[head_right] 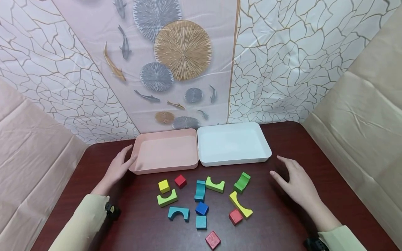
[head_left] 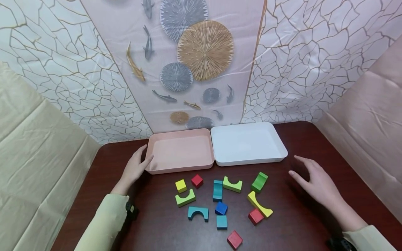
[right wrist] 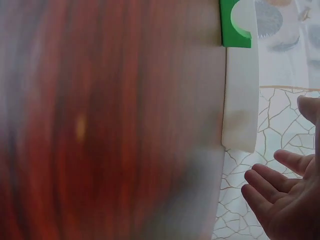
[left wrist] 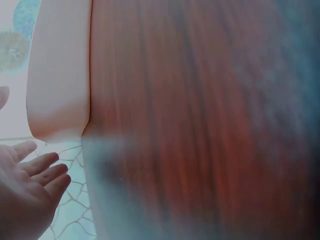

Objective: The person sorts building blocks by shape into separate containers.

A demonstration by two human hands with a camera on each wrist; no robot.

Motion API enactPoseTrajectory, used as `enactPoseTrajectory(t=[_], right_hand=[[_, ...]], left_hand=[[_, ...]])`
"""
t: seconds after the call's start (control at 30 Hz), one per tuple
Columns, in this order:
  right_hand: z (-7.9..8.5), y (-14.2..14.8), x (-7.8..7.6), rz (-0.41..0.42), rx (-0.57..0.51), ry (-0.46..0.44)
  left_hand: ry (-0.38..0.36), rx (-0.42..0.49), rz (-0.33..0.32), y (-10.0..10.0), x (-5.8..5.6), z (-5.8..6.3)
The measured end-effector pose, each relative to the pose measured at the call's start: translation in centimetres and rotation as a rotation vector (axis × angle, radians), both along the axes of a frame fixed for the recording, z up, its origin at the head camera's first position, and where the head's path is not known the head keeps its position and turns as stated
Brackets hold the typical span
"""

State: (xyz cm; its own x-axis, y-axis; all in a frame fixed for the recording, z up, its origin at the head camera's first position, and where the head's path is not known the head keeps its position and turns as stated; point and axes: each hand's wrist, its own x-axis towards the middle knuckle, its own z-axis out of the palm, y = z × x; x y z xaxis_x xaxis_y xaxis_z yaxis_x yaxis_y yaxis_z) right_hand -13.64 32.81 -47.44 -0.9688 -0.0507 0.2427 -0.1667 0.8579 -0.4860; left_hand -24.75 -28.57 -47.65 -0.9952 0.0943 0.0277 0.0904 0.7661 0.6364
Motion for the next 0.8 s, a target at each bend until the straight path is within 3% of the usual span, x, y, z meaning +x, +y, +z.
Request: enactPoseTrajectory(t=[0.27,0.8], right_hand=[[-0.5,-0.4,0.2,0.005,-0.138,-0.081],[-1.9,-1.7,0.0,0.038,-0.352,-0.102]], left_hand=[[-0.022,0.182,0.007,-0.2,-0.5,-0.5],[-0.077,0.392,0.064,-0.4,-1.3,-1.7]])
